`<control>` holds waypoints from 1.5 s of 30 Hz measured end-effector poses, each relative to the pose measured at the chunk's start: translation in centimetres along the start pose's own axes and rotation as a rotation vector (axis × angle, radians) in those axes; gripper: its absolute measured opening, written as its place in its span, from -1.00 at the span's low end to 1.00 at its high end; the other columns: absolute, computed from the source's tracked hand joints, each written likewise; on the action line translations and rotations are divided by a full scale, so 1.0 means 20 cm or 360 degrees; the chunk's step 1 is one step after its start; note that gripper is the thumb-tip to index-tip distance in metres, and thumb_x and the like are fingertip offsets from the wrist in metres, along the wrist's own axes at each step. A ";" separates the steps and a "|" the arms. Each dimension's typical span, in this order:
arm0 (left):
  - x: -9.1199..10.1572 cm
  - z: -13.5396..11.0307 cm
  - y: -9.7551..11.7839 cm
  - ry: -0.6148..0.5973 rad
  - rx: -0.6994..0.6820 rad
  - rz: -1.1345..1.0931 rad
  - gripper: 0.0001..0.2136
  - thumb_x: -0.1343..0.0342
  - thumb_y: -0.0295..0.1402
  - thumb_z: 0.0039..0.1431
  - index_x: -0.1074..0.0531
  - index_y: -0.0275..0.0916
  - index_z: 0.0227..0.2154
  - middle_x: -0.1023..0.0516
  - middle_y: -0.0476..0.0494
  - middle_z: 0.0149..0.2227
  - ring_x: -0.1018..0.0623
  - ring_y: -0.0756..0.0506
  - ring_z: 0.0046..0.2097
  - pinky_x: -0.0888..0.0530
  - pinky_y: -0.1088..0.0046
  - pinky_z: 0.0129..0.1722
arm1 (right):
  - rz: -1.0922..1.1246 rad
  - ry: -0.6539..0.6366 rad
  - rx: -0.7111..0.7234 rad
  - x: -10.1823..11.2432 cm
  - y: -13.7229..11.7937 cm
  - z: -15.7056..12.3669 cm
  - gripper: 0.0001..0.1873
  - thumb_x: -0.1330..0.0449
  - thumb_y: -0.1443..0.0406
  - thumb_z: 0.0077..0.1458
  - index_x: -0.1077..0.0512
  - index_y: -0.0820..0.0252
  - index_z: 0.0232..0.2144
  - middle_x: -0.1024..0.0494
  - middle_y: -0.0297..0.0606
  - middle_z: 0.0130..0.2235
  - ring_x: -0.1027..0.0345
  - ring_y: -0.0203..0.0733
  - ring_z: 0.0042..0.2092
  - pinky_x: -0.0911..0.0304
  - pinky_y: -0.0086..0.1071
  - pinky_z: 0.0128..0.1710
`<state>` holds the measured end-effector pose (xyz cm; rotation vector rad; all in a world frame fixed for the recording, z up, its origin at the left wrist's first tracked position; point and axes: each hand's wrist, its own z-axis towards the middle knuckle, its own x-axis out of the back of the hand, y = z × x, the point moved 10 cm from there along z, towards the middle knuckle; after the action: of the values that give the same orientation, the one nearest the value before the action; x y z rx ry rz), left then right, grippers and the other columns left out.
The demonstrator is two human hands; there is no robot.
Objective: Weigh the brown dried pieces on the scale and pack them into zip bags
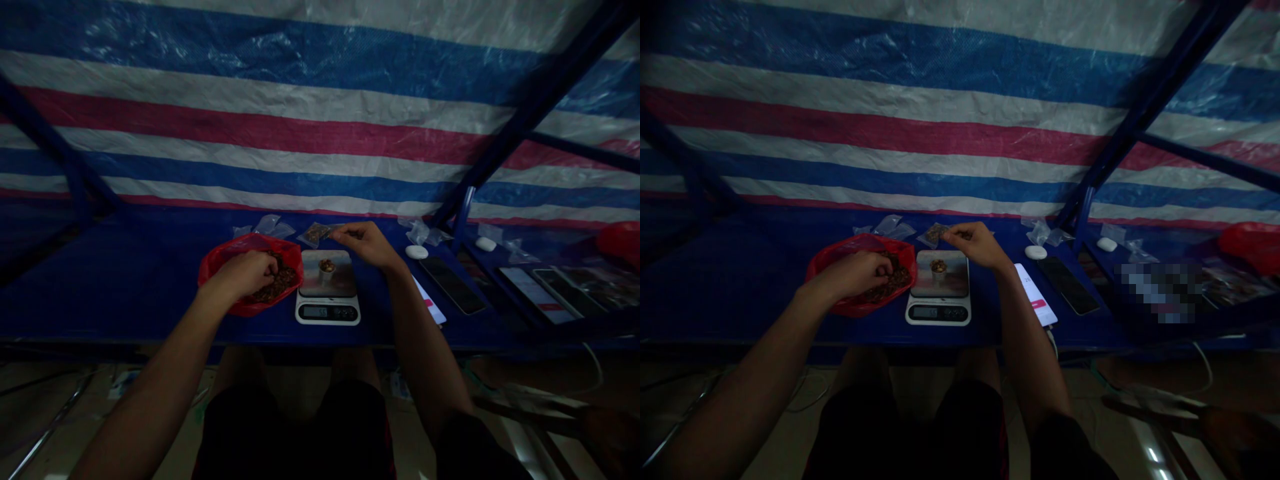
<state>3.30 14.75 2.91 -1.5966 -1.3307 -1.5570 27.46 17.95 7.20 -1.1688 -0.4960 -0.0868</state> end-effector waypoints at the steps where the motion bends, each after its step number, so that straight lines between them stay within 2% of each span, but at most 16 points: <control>1: 0.01 0.00 0.01 0.0003 0.0000 0.0019 -0.80 -0.19 -0.42 0.26 -0.69 -0.15 -0.15 -0.78 -0.19 -0.12 -0.71 -0.17 -0.15 -0.45 0.40 -0.24 | 0.0003 0.0023 0.0004 0.00 0.01 0.00 -0.66 -0.35 0.01 0.24 -0.74 0.12 -0.26 -0.76 -0.20 -0.21 -0.58 -0.08 -0.17 -0.38 -0.22 -0.10; 6: 0.04 -0.02 0.05 0.0022 -0.0098 0.0006 -0.76 -0.14 -0.43 0.30 -0.72 -0.18 -0.14 -0.78 -0.20 -0.13 -0.72 -0.16 -0.16 -0.46 0.38 -0.20 | 0.0017 0.0087 -0.0001 0.01 0.05 0.02 -0.65 -0.36 -0.01 0.22 -0.75 0.12 -0.25 -0.77 -0.19 -0.19 -0.60 -0.08 -0.15 -0.39 -0.24 -0.10; 9: 0.07 -0.03 0.05 -0.0008 -0.0089 -0.0058 -0.74 -0.14 -0.40 0.31 -0.72 -0.23 -0.11 -0.79 -0.20 -0.15 -0.72 -0.15 -0.21 -0.46 0.38 -0.22 | 0.0016 0.0120 0.0029 0.02 0.06 0.03 -0.63 -0.36 -0.03 0.22 -0.75 0.11 -0.27 -0.77 -0.20 -0.21 -0.60 -0.08 -0.17 -0.39 -0.26 -0.13; 12: 0.10 -0.04 0.05 -0.0014 -0.0078 -0.0044 -0.74 -0.16 -0.41 0.30 -0.73 -0.25 -0.09 -0.79 -0.23 -0.11 -0.73 -0.18 -0.16 -0.48 0.37 -0.18 | -0.0009 0.0129 0.0025 0.01 0.08 0.03 -0.62 -0.35 -0.05 0.23 -0.74 0.11 -0.26 -0.77 -0.22 -0.23 -0.59 -0.08 -0.19 -0.40 -0.25 -0.13; 19: 0.05 -0.04 0.02 -0.0067 -0.0117 -0.0056 -0.72 -0.14 -0.45 0.30 -0.75 -0.23 -0.09 -0.80 -0.23 -0.10 -0.75 -0.18 -0.16 -0.48 0.36 -0.18 | -0.0026 0.0088 0.0018 -0.01 0.08 0.03 -0.60 -0.35 -0.05 0.23 -0.73 0.14 -0.28 -0.75 -0.20 -0.23 -0.56 -0.08 -0.21 -0.38 -0.22 -0.13; 22: 0.07 -0.04 0.03 -0.0006 -0.0185 -0.0132 -0.73 -0.16 -0.43 0.30 -0.76 -0.19 -0.11 -0.80 -0.19 -0.10 -0.75 -0.17 -0.16 -0.49 0.37 -0.17 | 0.0007 0.0085 0.0013 -0.02 0.08 0.03 -0.63 -0.36 -0.03 0.21 -0.73 0.13 -0.29 -0.75 -0.20 -0.24 -0.55 -0.09 -0.20 -0.37 -0.25 -0.15; 25: 0.15 -0.05 0.08 0.0133 -0.0284 -0.0208 -0.77 -0.19 -0.42 0.28 -0.76 -0.14 -0.17 -0.80 -0.12 -0.14 -0.75 -0.15 -0.18 -0.51 0.38 -0.16 | 0.0053 0.0107 0.0016 -0.02 0.06 0.03 -0.63 -0.38 -0.03 0.20 -0.72 0.14 -0.32 -0.73 -0.22 -0.26 -0.53 -0.12 -0.22 -0.36 -0.27 -0.17; 28: 0.25 -0.06 0.19 0.0302 -0.0386 -0.0415 -0.81 -0.21 -0.40 0.28 -0.74 -0.15 -0.19 -0.80 -0.07 -0.17 -0.73 -0.11 -0.20 -0.54 0.41 -0.17 | 0.0170 0.0113 0.0021 -0.02 0.02 0.02 -0.63 -0.41 -0.03 0.18 -0.70 0.16 -0.33 -0.70 -0.25 -0.31 -0.49 -0.19 -0.27 -0.35 -0.29 -0.20; 33: 0.40 -0.05 0.39 0.0711 -0.0568 -0.0844 -0.85 -0.27 -0.35 0.27 -0.72 -0.18 -0.17 -0.78 -0.07 -0.20 -0.72 -0.08 -0.23 -0.59 0.44 -0.20 | 0.0554 -0.0081 -0.0002 -0.09 -0.05 0.00 -0.65 -0.54 0.05 0.05 -0.67 0.14 -0.22 -0.71 -0.27 -0.24 -0.52 -0.23 -0.27 -0.40 -0.33 -0.23; 37: 0.40 -0.02 0.51 0.0844 -0.0728 -0.1011 -0.85 -0.28 -0.38 0.28 -0.71 -0.21 -0.15 -0.78 -0.11 -0.17 -0.72 -0.07 -0.18 -0.62 0.43 -0.13 | 0.0778 -0.0207 -0.0037 -0.12 -0.06 -0.01 -0.60 -0.62 0.13 -0.08 -0.65 0.13 -0.23 -0.73 -0.27 -0.23 -0.60 -0.19 -0.20 -0.50 -0.30 -0.14; 41: 0.37 0.01 0.51 0.0828 -0.0704 -0.1233 -0.81 -0.30 -0.39 0.26 -0.68 -0.24 -0.09 -0.77 -0.14 -0.12 -0.73 -0.09 -0.12 -0.65 0.38 -0.04 | 0.0791 -0.0206 -0.0059 -0.11 -0.05 -0.01 -0.64 -0.64 0.16 -0.11 -0.64 0.14 -0.31 -0.72 -0.30 -0.28 -0.61 -0.21 -0.21 -0.52 -0.28 -0.10; 45: 0.32 0.03 0.49 0.0702 -0.0664 -0.1374 -0.81 -0.37 -0.32 0.24 -0.66 -0.25 -0.12 -0.77 -0.14 -0.16 -0.74 -0.10 -0.17 -0.66 0.38 -0.09 | 0.0699 -0.0253 -0.0110 -0.10 -0.05 -0.02 -0.67 -0.64 0.18 -0.13 -0.66 0.15 -0.34 -0.71 -0.31 -0.32 -0.60 -0.21 -0.24 -0.53 -0.28 -0.14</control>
<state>11.30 13.50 11.26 -0.7642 -1.5865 -2.6485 25.49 16.80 7.06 -1.3346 -0.3677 0.3723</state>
